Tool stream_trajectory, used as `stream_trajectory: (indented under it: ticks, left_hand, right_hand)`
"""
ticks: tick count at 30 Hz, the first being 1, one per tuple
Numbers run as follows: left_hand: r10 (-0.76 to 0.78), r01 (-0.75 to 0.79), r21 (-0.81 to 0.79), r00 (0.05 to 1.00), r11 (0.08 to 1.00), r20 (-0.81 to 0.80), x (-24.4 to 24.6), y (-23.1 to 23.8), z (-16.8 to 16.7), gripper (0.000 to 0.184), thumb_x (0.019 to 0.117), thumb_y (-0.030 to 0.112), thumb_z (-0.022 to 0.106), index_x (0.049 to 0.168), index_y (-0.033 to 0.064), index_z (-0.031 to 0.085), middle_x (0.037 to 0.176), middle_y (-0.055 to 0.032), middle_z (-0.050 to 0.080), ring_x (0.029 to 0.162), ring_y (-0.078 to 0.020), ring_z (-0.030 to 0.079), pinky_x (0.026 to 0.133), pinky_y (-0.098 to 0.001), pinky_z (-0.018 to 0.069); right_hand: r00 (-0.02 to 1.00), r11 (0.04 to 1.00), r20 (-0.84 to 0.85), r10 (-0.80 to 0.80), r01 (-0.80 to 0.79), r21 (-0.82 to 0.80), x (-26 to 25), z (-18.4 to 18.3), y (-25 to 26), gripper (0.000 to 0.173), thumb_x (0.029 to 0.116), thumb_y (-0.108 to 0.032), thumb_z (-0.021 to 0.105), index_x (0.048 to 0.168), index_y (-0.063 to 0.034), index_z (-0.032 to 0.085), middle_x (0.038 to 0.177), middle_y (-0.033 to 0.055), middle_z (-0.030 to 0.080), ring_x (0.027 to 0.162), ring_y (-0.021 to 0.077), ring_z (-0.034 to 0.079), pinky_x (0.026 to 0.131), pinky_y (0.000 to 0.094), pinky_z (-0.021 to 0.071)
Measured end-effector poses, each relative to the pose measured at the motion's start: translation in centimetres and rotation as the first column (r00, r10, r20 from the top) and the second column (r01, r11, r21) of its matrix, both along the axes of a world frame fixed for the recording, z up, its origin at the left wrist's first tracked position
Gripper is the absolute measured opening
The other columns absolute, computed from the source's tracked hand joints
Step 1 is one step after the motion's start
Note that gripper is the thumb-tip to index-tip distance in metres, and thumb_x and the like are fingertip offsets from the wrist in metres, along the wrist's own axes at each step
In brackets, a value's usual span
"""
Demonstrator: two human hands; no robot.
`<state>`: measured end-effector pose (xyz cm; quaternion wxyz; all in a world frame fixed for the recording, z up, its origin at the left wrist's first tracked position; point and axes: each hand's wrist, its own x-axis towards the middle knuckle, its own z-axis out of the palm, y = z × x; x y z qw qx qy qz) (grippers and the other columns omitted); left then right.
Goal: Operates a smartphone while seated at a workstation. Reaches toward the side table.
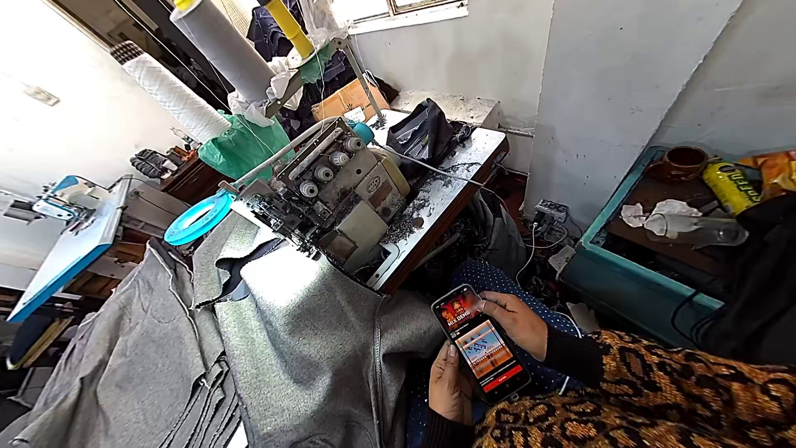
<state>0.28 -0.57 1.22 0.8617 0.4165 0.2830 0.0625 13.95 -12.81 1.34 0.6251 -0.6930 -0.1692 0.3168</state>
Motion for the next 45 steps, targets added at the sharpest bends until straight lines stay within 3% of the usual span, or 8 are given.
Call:
stream_trajectory:
  ticks: [4, 7, 20, 24, 32, 45]
  left_hand:
    - [0.002, -0.002, -0.007, 1.0, 1.0, -0.003, 0.0, 0.1, -0.1, 0.037, 0.1108, 0.012, 0.023, 0.134, -0.0056, 0.047, 0.106, -0.0156, 0.074, 0.092, -0.023, 0.075, 0.085, -0.039, 0.0623]
    - [0.008, -0.008, -0.014, 1.0, 1.0, -0.001, 0.0, 0.1, -0.2, 0.037, 0.1107, 0.012, 0.023, 0.133, -0.0056, 0.048, 0.105, -0.0154, 0.074, 0.092, -0.0233, 0.076, 0.085, -0.0392, 0.0624]
    - [0.017, -0.017, -0.011, 1.0, 1.0, -0.013, 0.0, 0.1, -0.1, 0.037, 0.1107, 0.011, 0.024, 0.132, -0.0053, 0.048, 0.105, -0.0153, 0.074, 0.092, -0.0229, 0.076, 0.084, -0.0386, 0.0625]
    - [0.036, -0.035, 0.024, 0.999, 0.999, -0.04, 0.2, 0.0, 0.0, 0.034, 0.1102, 0.01, 0.026, 0.131, -0.0048, 0.049, 0.101, -0.011, 0.074, 0.087, -0.0181, 0.074, 0.08, -0.0349, 0.0623]
    - [0.034, -0.034, 0.002, 0.999, 0.999, -0.039, 0.1, 0.1, -0.1, 0.036, 0.1107, 0.01, 0.025, 0.135, -0.0057, 0.047, 0.105, -0.0131, 0.073, 0.09, -0.0195, 0.074, 0.082, -0.0362, 0.0623]
    - [0.025, -0.026, -0.027, 0.999, 0.999, -0.02, 0.0, 0.1, -0.4, 0.037, 0.1107, 0.011, 0.023, 0.134, -0.0056, 0.047, 0.106, -0.0153, 0.074, 0.091, -0.0227, 0.075, 0.082, -0.0386, 0.0627]
  right_hand:
    - [1.0, 1.0, 0.024, -0.005, 0.006, -0.026, -0.1, -0.2, -0.2, 0.037, 0.1076, -0.021, 0.038, 0.108, 0.0012, 0.068, 0.095, 0.0052, 0.065, 0.09, 0.0058, 0.06, 0.086, 0.0298, 0.0481]
    - [0.999, 0.999, 0.045, 0.005, -0.003, -0.041, -0.3, -0.6, -0.5, 0.036, 0.1077, -0.022, 0.039, 0.104, -0.0009, 0.068, 0.09, 0.0026, 0.063, 0.086, 0.0045, 0.059, 0.082, 0.0291, 0.0474]
    - [0.999, 0.998, 0.02, 0.04, -0.039, -0.054, -0.4, -1.1, -0.9, 0.034, 0.1061, -0.024, 0.041, 0.105, -0.003, 0.068, 0.088, 0.0019, 0.063, 0.082, 0.0053, 0.06, 0.079, 0.0299, 0.0494]
    - [0.997, 0.996, 0.062, 0.045, -0.041, -0.074, -0.2, -1.4, -0.9, 0.033, 0.1054, -0.025, 0.043, 0.099, -0.003, 0.066, 0.08, -0.0015, 0.054, 0.074, 0.0044, 0.05, 0.072, 0.0283, 0.0423]
    - [0.998, 0.997, 0.038, 0.045, -0.042, -0.068, -0.3, -1.5, -0.9, 0.033, 0.1053, -0.025, 0.044, 0.105, -0.0021, 0.068, 0.086, 0.0009, 0.061, 0.08, 0.0049, 0.056, 0.077, 0.0294, 0.0461]
    - [0.999, 0.997, 0.024, 0.049, -0.047, -0.058, -0.5, -1.7, -1.0, 0.032, 0.1046, -0.026, 0.044, 0.103, -0.0047, 0.068, 0.086, -0.0008, 0.062, 0.08, 0.0038, 0.058, 0.078, 0.0293, 0.0481]
